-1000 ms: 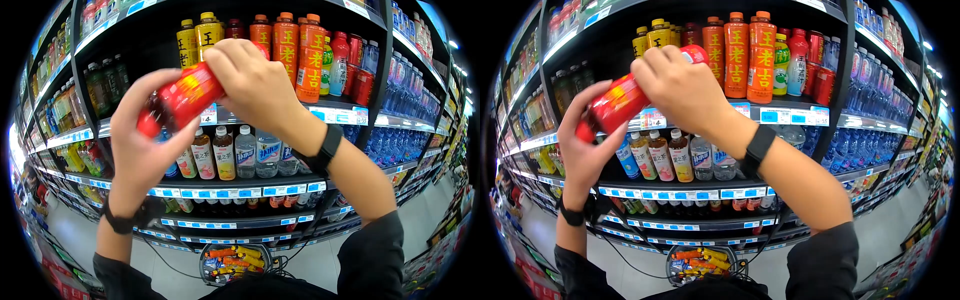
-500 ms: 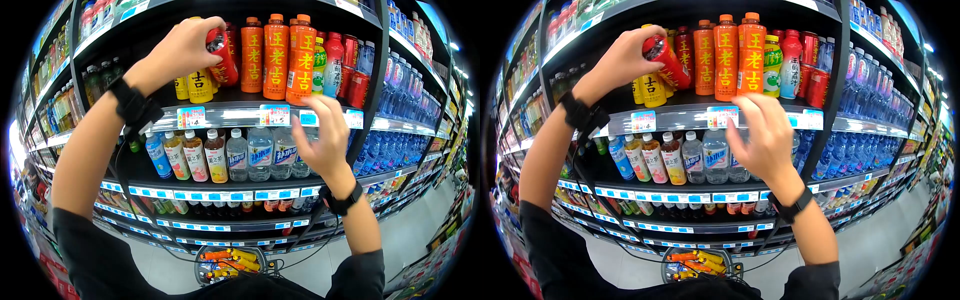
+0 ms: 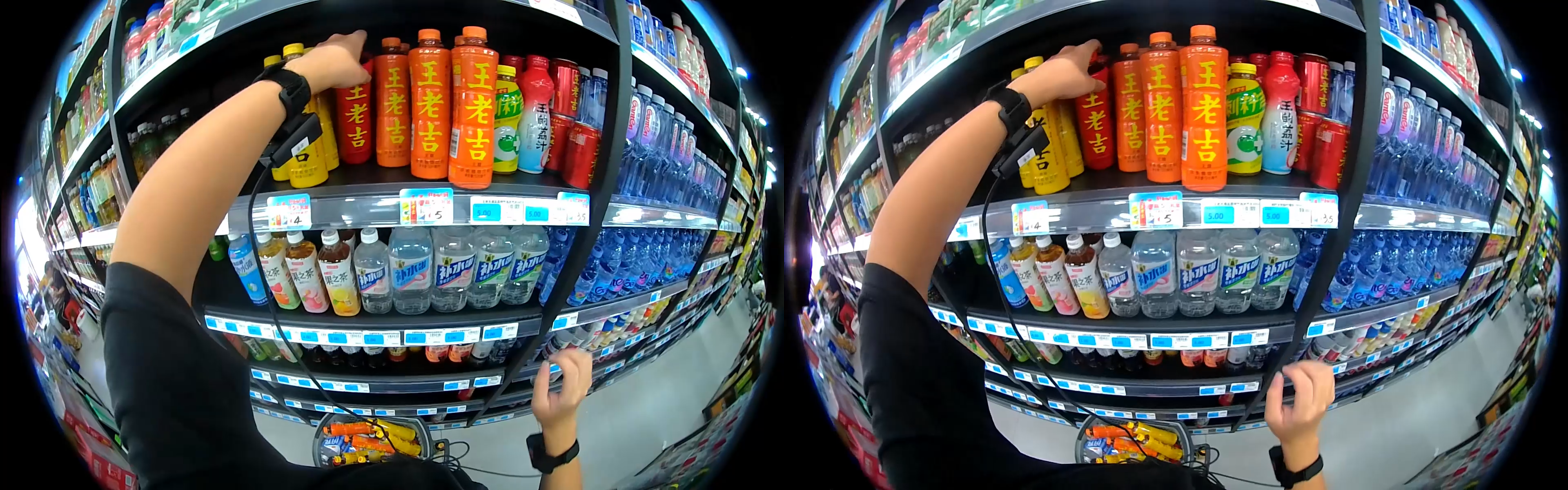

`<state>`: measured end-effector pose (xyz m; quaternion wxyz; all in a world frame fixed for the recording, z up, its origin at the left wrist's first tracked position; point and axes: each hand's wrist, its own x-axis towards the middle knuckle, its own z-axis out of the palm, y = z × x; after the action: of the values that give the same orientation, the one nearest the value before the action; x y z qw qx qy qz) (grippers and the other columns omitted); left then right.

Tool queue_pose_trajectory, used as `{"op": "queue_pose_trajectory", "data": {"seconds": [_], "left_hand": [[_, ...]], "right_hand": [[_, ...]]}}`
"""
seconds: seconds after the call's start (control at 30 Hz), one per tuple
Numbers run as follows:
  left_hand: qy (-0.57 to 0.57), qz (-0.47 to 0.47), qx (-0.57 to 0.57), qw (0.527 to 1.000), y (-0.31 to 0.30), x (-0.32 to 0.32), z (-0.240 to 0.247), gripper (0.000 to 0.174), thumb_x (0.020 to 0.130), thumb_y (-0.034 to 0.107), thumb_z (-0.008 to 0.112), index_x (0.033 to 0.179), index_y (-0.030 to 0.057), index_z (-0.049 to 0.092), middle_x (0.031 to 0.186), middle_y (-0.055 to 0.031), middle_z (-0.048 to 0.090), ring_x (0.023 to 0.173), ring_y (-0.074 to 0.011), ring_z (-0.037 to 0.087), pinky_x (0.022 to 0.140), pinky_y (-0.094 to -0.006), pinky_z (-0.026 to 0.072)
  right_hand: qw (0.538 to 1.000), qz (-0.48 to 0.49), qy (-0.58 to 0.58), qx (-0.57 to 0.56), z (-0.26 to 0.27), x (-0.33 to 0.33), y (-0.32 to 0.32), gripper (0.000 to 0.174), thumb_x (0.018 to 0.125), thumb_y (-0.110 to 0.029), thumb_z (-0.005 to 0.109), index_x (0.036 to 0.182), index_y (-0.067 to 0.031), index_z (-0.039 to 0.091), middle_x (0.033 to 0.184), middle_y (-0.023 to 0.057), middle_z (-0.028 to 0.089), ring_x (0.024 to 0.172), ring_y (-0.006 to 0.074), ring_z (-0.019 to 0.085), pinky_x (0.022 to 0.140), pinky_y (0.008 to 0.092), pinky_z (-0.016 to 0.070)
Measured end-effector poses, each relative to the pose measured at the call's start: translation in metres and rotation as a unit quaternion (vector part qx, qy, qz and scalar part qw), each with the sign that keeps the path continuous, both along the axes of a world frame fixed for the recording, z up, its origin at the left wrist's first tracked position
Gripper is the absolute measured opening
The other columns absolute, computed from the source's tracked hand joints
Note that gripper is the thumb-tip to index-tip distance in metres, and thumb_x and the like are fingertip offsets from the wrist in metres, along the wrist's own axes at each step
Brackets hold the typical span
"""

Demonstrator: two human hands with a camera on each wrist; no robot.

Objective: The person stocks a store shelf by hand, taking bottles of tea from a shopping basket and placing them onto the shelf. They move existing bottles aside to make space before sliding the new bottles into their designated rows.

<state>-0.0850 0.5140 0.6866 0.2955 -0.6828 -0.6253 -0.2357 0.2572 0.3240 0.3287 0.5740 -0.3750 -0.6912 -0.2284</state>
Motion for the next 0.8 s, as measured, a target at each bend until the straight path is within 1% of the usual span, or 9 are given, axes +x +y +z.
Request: {"op": "queue_pose_trajectory", "data": {"seconds": [0.13, 0.17, 0.23, 0.33, 0.37, 0.57, 0.63, 0.7, 0.8], "left_hand": [[-0.017, 0.008, -0.001, 1.000, 0.024, -0.007, 0.003, 0.069, 0.082, 0.022, 0.071, 0.143, 0.0118, 0.040, 0.131, -0.0257, 0.052, 0.117, -0.0394, 0.056, 0.097, -0.0418, 0.0492], [-0.016, 0.006, 0.002, 1.000, 0.031, -0.010, 0.002, 0.069, 0.082, 0.022, 0.071, 0.143, 0.0118, 0.040, 0.131, -0.0257, 0.052, 0.117, -0.0394, 0.056, 0.097, -0.0418, 0.0492], [0.068, 0.009, 0.010, 0.998, 0.044, -0.014, -0.001, 0.059, 0.082, 0.015, 0.066, 0.137, 0.0089, 0.046, 0.135, -0.0275, 0.048, 0.118, -0.0430, 0.055, 0.098, -0.0434, 0.0497], [0.076, 0.008, -0.024, 0.997, 0.061, -0.015, -0.005, 0.058, 0.079, 0.010, 0.067, 0.134, 0.0073, 0.048, 0.136, -0.0284, 0.046, 0.120, -0.0420, 0.054, 0.098, -0.0431, 0.0490], [0.090, 0.020, -0.050, 0.994, 0.062, -0.014, -0.005, 0.073, 0.080, 0.012, 0.070, 0.143, 0.0046, 0.035, 0.133, -0.0317, 0.046, 0.122, -0.0421, 0.051, 0.100, -0.0427, 0.0472], [0.067, 0.053, -0.005, 0.996, 0.064, -0.012, -0.027, 0.078, 0.079, 0.012, 0.072, 0.145, 0.0054, 0.032, 0.137, -0.0328, 0.040, 0.119, -0.0474, 0.052, 0.097, -0.0435, 0.0489], [0.022, 0.075, -0.042, 0.996, 0.050, 0.001, -0.034, 0.074, 0.083, 0.013, 0.066, 0.147, 0.0099, 0.029, 0.147, -0.0368, 0.021, 0.119, -0.0489, 0.051, 0.099, -0.0439, 0.0476], [-0.026, 0.067, -0.067, 0.995, 0.040, 0.007, -0.043, 0.072, 0.086, 0.016, 0.058, 0.150, 0.0138, 0.026, 0.151, -0.0384, 0.004, 0.120, -0.0509, 0.049, 0.103, -0.0456, 0.0445], [-0.153, -0.039, -0.076, 0.985, 0.035, 0.004, -0.060, 0.070, 0.086, 0.018, 0.057, 0.148, 0.0034, 0.028, 0.143, -0.0363, 0.034, 0.125, -0.0466, 0.047, 0.102, -0.0419, 0.0434]], "right_hand": [[0.997, -0.028, 0.035, -0.063, -0.043, 0.008, -0.012, 0.015, 0.072, 0.003, 0.065, 0.086, 0.0002, 0.059, 0.084, 0.0143, 0.057, 0.075, 0.0325, 0.055, 0.066, 0.0400, 0.0447], [0.995, -0.034, 0.044, -0.080, -0.051, 0.010, -0.013, 0.015, 0.072, 0.003, 0.065, 0.085, 0.0003, 0.059, 0.083, 0.0143, 0.057, 0.075, 0.0325, 0.055, 0.066, 0.0401, 0.0445], [0.993, -0.035, 0.059, -0.093, -0.063, 0.009, -0.018, 0.014, 0.072, 0.003, 0.065, 0.085, 0.0003, 0.059, 0.083, 0.0142, 0.057, 0.075, 0.0326, 0.055, 0.066, 0.0405, 0.0442], [0.990, -0.038, 0.078, -0.109, -0.077, 0.010, -0.022, 0.014, 0.072, 0.004, 0.065, 0.085, 0.0003, 0.059, 0.082, 0.0138, 0.057, 0.075, 0.0327, 0.054, 0.066, 0.0410, 0.0437], [0.988, -0.047, 0.084, -0.118, -0.080, 0.010, -0.023, 0.014, 0.073, 0.004, 0.064, 0.085, 0.0004, 0.059, 0.082, 0.0140, 0.057, 0.075, 0.0330, 0.054, 0.066, 0.0409, 0.0437], [0.979, -0.054, 0.125, -0.152, -0.098, 0.011, -0.025, 0.013, 0.074, 0.005, 0.063, 0.085, 0.0008, 0.059, 0.083, 0.0156, 0.059, 0.076, 0.0348, 0.055, 0.068, 0.0410, 0.0437], [0.977, -0.053, 0.126, -0.163, -0.104, 0.010, -0.026, 0.013, 0.074, 0.005, 0.063, 0.086, 0.0008, 0.058, 0.084, 0.0160, 0.059, 0.077, 0.0353, 0.055, 0.069, 0.0412, 0.0438], [0.975, -0.053, 0.124, -0.177, -0.110, 0.007, -0.028, 0.010, 0.078, 0.004, 0.062, 0.085, 0.0002, 0.056, 0.082, 0.0143, 0.058, 0.077, 0.0314, 0.055, 0.071, 0.0383, 0.0433], [0.972, -0.048, 0.120, -0.195, -0.124, 0.001, -0.029, 0.009, 0.078, 0.004, 0.062, 0.084, 0.0000, 0.057, 0.081, 0.0136, 0.058, 0.077, 0.0307, 0.055, 0.071, 0.0381, 0.0434]]}}
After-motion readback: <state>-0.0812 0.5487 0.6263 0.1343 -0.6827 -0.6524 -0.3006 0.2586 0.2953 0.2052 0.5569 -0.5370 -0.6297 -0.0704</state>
